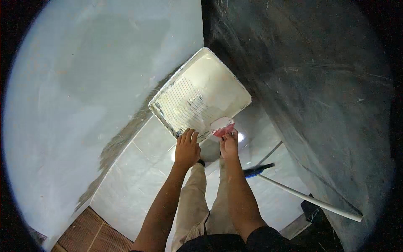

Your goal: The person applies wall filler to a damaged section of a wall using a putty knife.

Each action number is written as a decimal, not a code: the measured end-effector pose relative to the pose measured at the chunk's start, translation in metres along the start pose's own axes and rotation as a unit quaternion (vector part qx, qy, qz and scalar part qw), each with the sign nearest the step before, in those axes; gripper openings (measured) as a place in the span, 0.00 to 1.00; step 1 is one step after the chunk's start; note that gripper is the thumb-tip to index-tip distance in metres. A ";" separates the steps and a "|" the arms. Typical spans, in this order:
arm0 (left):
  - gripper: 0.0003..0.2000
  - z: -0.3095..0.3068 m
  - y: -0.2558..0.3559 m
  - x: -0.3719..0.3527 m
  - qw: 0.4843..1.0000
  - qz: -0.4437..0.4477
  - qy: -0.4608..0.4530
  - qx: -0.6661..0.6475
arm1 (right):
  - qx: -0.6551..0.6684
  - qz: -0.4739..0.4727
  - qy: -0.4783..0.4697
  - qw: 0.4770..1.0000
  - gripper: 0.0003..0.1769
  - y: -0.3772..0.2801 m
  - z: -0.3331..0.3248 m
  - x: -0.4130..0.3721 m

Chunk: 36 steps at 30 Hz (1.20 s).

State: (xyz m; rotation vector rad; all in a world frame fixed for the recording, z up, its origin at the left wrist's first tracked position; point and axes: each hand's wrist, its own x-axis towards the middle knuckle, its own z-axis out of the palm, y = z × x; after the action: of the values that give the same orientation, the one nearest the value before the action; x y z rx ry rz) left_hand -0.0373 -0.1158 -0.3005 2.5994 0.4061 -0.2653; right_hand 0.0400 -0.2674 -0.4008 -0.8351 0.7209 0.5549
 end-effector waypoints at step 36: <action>0.23 -0.016 -0.022 0.034 0.997 -0.002 0.071 0.011 | -0.694 -0.357 -0.184 0.598 0.22 -0.102 0.167 0.037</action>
State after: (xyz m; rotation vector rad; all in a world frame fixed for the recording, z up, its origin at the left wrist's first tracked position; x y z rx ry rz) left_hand -0.0113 -0.0813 -0.3048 2.6475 0.4604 -0.0855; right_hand 0.1920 -0.1829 -0.3044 -2.2374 -0.6885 0.4385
